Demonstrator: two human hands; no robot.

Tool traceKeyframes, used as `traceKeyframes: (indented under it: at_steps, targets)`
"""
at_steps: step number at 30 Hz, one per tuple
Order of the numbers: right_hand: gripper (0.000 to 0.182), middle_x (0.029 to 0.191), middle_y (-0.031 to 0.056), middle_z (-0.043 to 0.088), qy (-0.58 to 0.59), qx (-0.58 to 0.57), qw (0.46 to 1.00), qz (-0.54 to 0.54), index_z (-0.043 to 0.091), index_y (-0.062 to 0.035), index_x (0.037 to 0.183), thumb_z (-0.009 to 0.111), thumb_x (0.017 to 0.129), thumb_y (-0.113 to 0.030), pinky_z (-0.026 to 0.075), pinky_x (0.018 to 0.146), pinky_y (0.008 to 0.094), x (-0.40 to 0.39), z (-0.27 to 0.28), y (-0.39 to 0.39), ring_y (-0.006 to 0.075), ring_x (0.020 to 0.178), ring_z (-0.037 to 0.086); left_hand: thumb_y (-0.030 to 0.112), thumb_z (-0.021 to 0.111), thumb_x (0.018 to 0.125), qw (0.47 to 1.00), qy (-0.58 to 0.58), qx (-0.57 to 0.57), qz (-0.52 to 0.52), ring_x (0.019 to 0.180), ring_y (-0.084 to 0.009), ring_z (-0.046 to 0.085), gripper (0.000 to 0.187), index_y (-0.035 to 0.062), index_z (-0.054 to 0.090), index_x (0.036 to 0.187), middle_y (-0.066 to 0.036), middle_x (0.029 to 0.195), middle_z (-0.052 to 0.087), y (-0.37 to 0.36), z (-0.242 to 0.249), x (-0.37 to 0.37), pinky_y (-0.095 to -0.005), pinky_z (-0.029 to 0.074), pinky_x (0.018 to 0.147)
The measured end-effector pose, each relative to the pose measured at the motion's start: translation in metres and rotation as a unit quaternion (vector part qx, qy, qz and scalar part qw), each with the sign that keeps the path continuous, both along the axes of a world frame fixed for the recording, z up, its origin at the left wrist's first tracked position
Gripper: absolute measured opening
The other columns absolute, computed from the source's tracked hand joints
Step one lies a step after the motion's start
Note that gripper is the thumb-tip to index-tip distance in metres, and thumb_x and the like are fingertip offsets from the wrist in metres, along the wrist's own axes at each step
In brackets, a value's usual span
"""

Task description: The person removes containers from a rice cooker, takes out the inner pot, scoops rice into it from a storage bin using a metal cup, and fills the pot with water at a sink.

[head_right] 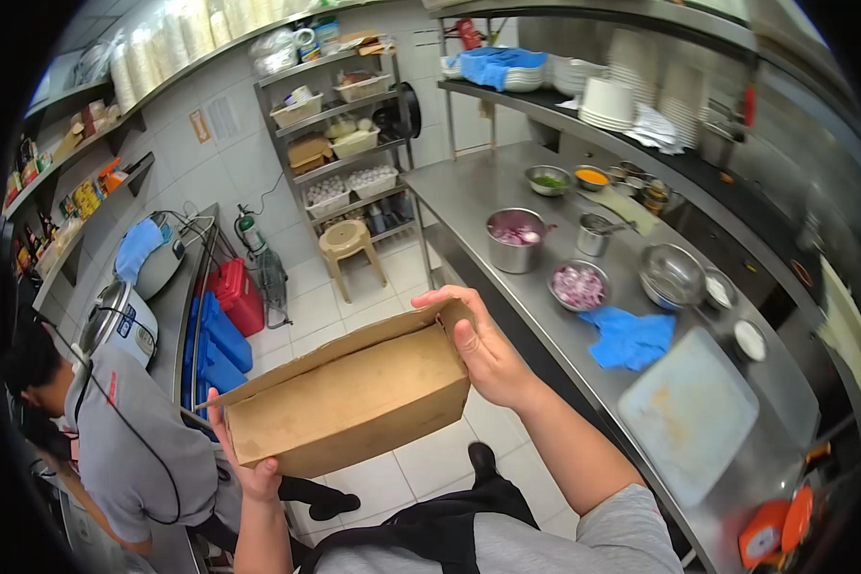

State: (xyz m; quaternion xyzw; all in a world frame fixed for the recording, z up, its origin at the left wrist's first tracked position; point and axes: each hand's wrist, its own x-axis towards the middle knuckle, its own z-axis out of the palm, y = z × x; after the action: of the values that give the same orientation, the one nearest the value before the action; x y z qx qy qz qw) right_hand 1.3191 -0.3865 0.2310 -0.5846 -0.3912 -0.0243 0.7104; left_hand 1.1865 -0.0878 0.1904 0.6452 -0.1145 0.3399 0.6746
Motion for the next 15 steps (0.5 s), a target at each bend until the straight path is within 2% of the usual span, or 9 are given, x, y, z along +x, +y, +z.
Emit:
traceKeyframes:
  at_steps: [4,7,9,10,11,13,14,15]
  targets:
    - [0.051,0.129,0.0099,0.043,0.02,-0.01,0.997,0.073,0.035,-0.0074,0.127,0.031,0.097,-0.048,0.031,0.105,0.0361,0.118,-0.014,0.04,0.02,0.122,0.041,0.047,0.085,0.06,0.998,-0.003,0.01,0.059,0.117,-0.0217,0.045,0.123,0.0026,0.008,0.145,-0.008,0.126,0.041,0.032,-0.018,0.088,-0.0353,0.038,0.099]
    - [0.049,0.13,0.0112,0.042,0.025,-0.021,0.992,0.12,0.034,-0.0066,0.128,0.03,0.099,-0.046,0.029,0.105,0.0361,0.206,-0.012,0.078,0.0205,0.124,0.039,0.042,0.085,0.062,0.994,-0.005,-0.013,0.111,0.115,-0.0224,0.047,0.12,0.003,0.008,0.146,-0.008,0.124,0.044,0.045,-0.011,0.144,-0.0354,0.039,0.098]
    - [0.046,0.133,0.0123,0.04,-0.015,-0.04,0.99,0.134,0.033,-0.0063,0.129,0.03,0.1,-0.042,0.029,0.106,0.036,0.258,-0.009,0.105,0.0211,0.124,0.039,0.037,0.084,0.062,0.993,0.012,-0.057,0.105,0.114,-0.0231,0.049,0.117,0.0042,0.009,0.146,-0.009,0.123,0.045,0.058,0.003,0.181,-0.0356,0.041,0.097]
    - [0.045,0.135,0.0136,0.039,0.005,-0.023,0.987,0.161,0.032,-0.0058,0.131,0.031,0.101,-0.039,0.028,0.106,0.0363,0.28,-0.014,0.12,0.022,0.124,0.039,0.028,0.082,0.065,0.993,0.016,-0.067,0.095,0.114,-0.0235,0.05,0.112,0.0068,0.008,0.146,-0.01,0.122,0.046,0.071,0.003,0.195,-0.0357,0.041,0.097]
    - [0.05,0.136,0.0149,0.039,0.013,-0.011,0.985,0.169,0.032,-0.0055,0.132,0.034,0.099,-0.044,0.028,0.105,0.0377,0.296,-0.016,0.137,0.0239,0.124,0.039,0.028,0.082,0.065,0.989,0.004,-0.07,0.127,0.114,-0.0235,0.05,0.112,0.0068,0.008,0.146,-0.01,0.122,0.046,0.08,0.006,0.206,-0.0357,0.041,0.097]
    - [0.07,0.136,0.0173,0.038,0.014,0.03,0.982,0.187,0.033,-0.0054,0.132,0.043,0.089,-0.061,0.032,0.104,0.0413,0.328,-0.028,0.174,0.0272,0.122,0.042,0.023,0.08,0.066,0.983,0.038,-0.152,0.101,0.113,-0.0238,0.05,0.109,0.0096,0.008,0.147,-0.011,0.122,0.046,0.097,0.008,0.231,-0.0358,0.041,0.097]
    - [0.075,0.134,0.0173,0.038,0.02,0.048,0.98,0.19,0.033,-0.0064,0.132,0.046,0.086,-0.064,0.034,0.102,0.0426,0.343,-0.035,0.192,0.0283,0.122,0.043,0.014,0.076,0.07,0.981,0.028,-0.17,0.087,0.112,-0.0236,0.051,0.103,0.0132,0.008,0.148,-0.011,0.121,0.047,0.109,0.004,0.241,-0.0361,0.042,0.096]
    - [0.073,0.131,0.0171,0.04,0.02,0.061,0.98,0.19,0.036,-0.0082,0.128,0.048,0.084,-0.065,0.037,0.099,0.0429,0.352,-0.036,0.21,0.0287,0.12,0.046,0.014,0.076,0.07,0.979,0.01,-0.17,0.115,0.112,-0.0236,0.051,0.103,0.0132,0.008,0.148,-0.011,0.121,0.047,0.122,-0.004,0.251,-0.0361,0.042,0.096]
